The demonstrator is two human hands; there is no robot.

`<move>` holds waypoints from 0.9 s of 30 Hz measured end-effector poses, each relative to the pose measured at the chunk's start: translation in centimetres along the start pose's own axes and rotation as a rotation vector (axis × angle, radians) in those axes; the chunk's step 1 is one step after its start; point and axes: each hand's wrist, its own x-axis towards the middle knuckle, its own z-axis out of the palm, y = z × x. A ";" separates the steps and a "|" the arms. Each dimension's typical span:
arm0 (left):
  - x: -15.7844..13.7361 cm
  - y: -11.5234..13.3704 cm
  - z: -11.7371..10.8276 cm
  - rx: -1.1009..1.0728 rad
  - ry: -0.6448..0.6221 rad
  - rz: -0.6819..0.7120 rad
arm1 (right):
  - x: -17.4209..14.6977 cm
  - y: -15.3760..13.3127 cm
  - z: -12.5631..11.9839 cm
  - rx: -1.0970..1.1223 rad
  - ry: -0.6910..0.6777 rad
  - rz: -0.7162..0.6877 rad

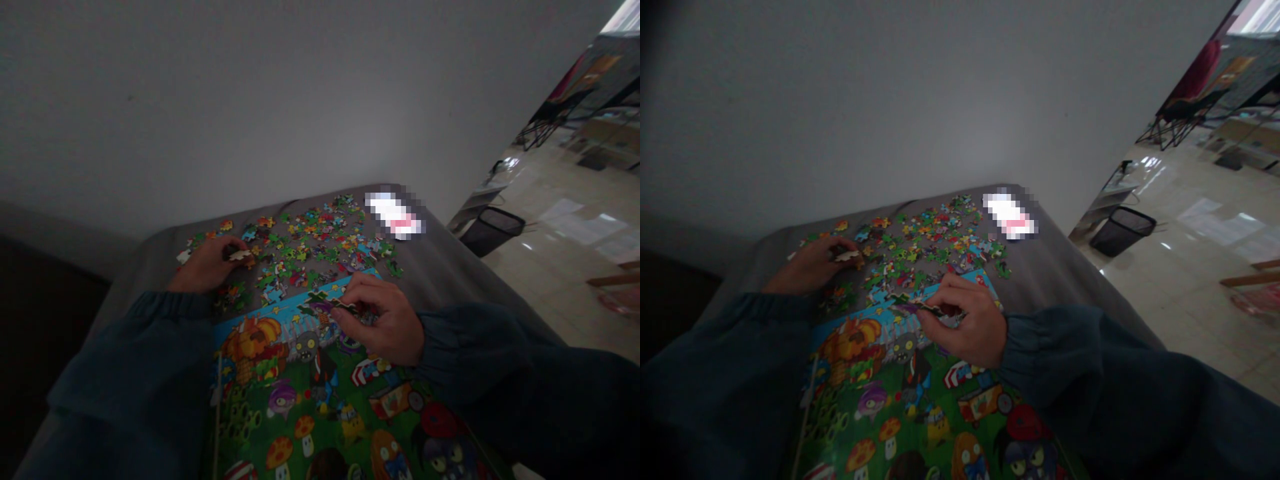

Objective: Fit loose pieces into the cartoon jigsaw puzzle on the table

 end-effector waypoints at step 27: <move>-18.4 10.0 -1.6 -0.378 -0.600 0.409 | -0.5 0.3 -0.2 -0.011 -0.016 -0.113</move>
